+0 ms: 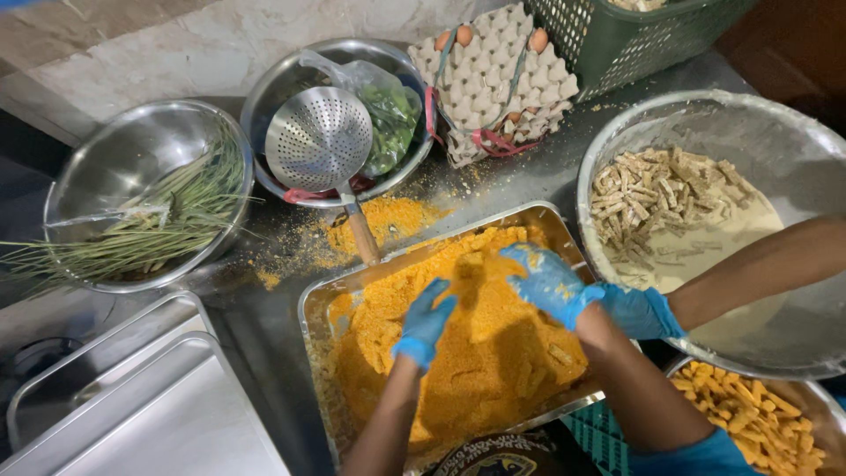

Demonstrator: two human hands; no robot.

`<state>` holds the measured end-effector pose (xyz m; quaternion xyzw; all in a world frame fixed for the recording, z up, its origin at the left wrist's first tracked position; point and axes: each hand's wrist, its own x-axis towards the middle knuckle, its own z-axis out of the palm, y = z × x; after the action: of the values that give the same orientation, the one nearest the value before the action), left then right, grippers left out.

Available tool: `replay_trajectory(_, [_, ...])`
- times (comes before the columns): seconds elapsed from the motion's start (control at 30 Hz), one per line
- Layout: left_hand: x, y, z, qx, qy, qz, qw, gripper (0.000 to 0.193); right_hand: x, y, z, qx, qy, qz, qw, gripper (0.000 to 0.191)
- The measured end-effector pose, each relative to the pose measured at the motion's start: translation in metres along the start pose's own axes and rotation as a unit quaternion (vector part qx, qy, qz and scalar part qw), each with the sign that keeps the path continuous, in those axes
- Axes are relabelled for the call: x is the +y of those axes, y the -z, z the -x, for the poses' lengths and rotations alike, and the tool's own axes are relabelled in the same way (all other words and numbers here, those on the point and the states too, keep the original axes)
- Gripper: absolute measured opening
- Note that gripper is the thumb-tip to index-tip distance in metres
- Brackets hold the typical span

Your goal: The person holds a metal tray filled with orange breading powder and mixes white dough strips into the powder by hand, tossing and turning the pieces so they become coated, while another person places uncoated strips into the tray from a bowl of batter. Coated orange pieces accumulate in the tray.

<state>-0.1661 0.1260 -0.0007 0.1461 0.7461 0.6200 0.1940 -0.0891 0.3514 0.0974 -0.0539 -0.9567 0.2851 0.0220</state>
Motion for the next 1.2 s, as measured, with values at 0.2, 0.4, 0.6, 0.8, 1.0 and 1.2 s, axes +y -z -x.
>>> replay_trajectory(0.2, [-0.056, 0.056, 0.095, 0.124, 0.185, 0.121, 0.967, 0.042, -0.045, -0.103, 0.047, -0.333, 0.039, -0.104, 0.936, 0.059])
replay_trajectory(0.4, [-0.101, 0.045, 0.145, 0.085, 0.088, -0.320, 0.940, 0.048, -0.074, -0.158, 0.049, -0.357, -0.001, 0.094, 0.929, 0.070])
replay_trajectory(0.6, [-0.097, 0.047, 0.155, 0.178, 0.201, -0.286, 0.920, 0.047, -0.094, -0.141, 0.041, -0.378, -0.051, 0.066, 0.922, 0.087])
replay_trajectory(0.8, [-0.097, 0.049, 0.160, 0.131, 0.199, -0.281, 0.930, 0.057, -0.096, -0.148, 0.032, -0.469, -0.073, 0.017, 0.880, 0.093])
replay_trajectory(1.0, [-0.094, 0.057, 0.133, 0.050, 0.245, -0.246, 0.936, 0.055, -0.073, -0.123, 0.029, -0.451, -0.169, -0.185, 0.857, 0.088])
replay_trajectory(1.2, [-0.076, 0.081, 0.122, 0.076, 0.146, -0.241, 0.956, 0.048, -0.003, -0.025, 0.060, -0.324, -0.215, -0.110, 0.915, 0.046])
